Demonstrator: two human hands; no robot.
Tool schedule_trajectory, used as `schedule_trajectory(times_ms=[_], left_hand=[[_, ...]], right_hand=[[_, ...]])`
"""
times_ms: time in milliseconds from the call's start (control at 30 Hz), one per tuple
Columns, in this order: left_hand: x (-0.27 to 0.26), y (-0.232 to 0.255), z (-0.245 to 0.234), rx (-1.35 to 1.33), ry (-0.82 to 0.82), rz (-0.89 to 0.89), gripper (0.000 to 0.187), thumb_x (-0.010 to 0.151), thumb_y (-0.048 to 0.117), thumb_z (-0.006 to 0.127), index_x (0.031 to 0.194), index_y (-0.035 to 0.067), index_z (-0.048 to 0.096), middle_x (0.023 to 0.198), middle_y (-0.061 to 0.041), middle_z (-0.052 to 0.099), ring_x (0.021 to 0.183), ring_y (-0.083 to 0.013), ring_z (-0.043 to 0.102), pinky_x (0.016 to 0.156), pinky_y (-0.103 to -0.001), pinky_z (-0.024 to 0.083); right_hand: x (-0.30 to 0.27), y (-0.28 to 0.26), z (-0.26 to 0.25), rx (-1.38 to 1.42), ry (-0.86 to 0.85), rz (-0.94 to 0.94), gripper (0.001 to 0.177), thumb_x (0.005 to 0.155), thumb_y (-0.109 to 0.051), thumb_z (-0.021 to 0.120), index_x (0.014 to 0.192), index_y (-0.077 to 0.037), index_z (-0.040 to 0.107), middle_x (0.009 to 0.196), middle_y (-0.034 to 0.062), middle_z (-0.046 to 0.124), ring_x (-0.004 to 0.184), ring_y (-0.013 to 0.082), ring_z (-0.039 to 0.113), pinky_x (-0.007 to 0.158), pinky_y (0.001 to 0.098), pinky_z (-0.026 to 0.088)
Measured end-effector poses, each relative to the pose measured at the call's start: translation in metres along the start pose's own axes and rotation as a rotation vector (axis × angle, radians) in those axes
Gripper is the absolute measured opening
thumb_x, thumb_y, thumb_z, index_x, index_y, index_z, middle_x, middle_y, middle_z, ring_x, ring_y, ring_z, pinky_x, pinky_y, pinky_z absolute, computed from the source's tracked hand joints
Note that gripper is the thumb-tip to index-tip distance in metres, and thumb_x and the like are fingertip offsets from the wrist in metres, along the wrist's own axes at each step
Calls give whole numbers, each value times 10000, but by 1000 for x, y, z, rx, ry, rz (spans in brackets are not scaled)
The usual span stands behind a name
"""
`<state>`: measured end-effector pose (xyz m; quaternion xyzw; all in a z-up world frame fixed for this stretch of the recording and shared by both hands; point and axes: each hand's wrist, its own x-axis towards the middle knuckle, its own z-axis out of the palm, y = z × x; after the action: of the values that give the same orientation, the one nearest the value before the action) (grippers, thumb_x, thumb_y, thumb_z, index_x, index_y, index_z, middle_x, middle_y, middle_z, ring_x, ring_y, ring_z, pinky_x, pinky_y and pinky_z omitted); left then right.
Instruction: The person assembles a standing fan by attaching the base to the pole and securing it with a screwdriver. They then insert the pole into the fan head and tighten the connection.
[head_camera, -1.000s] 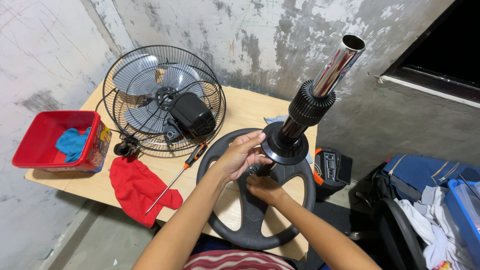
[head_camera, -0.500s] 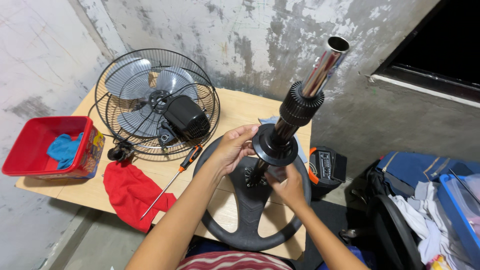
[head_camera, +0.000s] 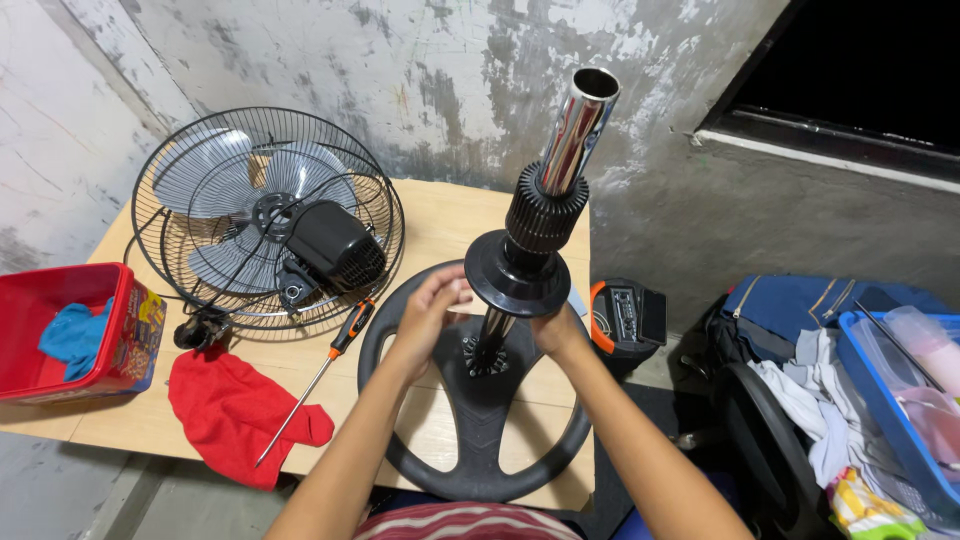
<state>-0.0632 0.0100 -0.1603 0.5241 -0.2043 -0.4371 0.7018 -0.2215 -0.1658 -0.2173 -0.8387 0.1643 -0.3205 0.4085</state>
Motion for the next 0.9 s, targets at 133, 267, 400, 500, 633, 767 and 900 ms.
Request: schedule_trajectory(times_ms=[133, 267, 400, 500, 633, 767, 900], left_hand=[[-9, -50, -24, 270, 42, 26, 320, 979, 217, 633, 1261, 79, 695, 1035, -27, 719, 934, -104, 642, 816, -273, 524], [-30, -68, -43, 497, 11, 141, 263, 920, 151, 691, 1167, 79, 745, 1002, -13, 737, 908, -89, 670, 810, -239, 533], [-45, -52, -43, 730, -66, 137, 220, 872, 130, 748, 1084, 91, 794, 909, -49, 736, 786, -134, 669, 734, -276, 536], [-49, -34, -37, 811, -165, 96, 220, 841, 132, 777, 1057, 94, 793, 928, -47, 739, 780, -147, 671, 731, -284, 552], [-51, -19, -34, 843, -275, 174, 258, 789, 113, 813, 1045, 84, 799, 945, -66, 752, 798, -184, 689, 736, -312, 558], [-47, -12, -30, 893, -416, 247, 275, 761, 114, 842, 1028, 68, 802, 931, -101, 741, 832, -220, 693, 750, -325, 559], [-36, -4, -27, 899, -463, 235, 319, 763, 151, 852, 1067, 78, 792, 936, -89, 740, 836, -186, 701, 743, -316, 566]], right_hand=[[16, 1, 17, -164, 182, -258, 381, 1066, -272, 458, 1249, 25, 613, 1199, 185, 663, 1138, 294, 616, 985, 384, 510], [73, -58, 6, 607, 122, 202, 481, 1039, -405, 505, 1019, 41, 685, 843, 94, 719, 754, 207, 690, 659, 334, 555], [128, -113, -9, 678, 231, 305, 479, 1057, -395, 494, 876, 26, 633, 736, 117, 663, 618, 210, 659, 592, 349, 564], [149, -137, -19, 654, 261, 381, 456, 1032, -406, 480, 836, -10, 595, 674, 123, 630, 539, 217, 635, 520, 357, 533], [163, -147, -28, 629, 248, 474, 473, 1003, -459, 494, 819, -30, 571, 641, 125, 614, 496, 232, 628, 476, 371, 524], [167, -146, -31, 607, 244, 488, 488, 979, -501, 521, 837, -39, 588, 638, 128, 612, 497, 225, 632, 474, 370, 536], [183, -145, -34, 606, 254, 589, 575, 955, -597, 529, 848, -34, 566, 633, 117, 592, 483, 209, 617, 459, 370, 537]])
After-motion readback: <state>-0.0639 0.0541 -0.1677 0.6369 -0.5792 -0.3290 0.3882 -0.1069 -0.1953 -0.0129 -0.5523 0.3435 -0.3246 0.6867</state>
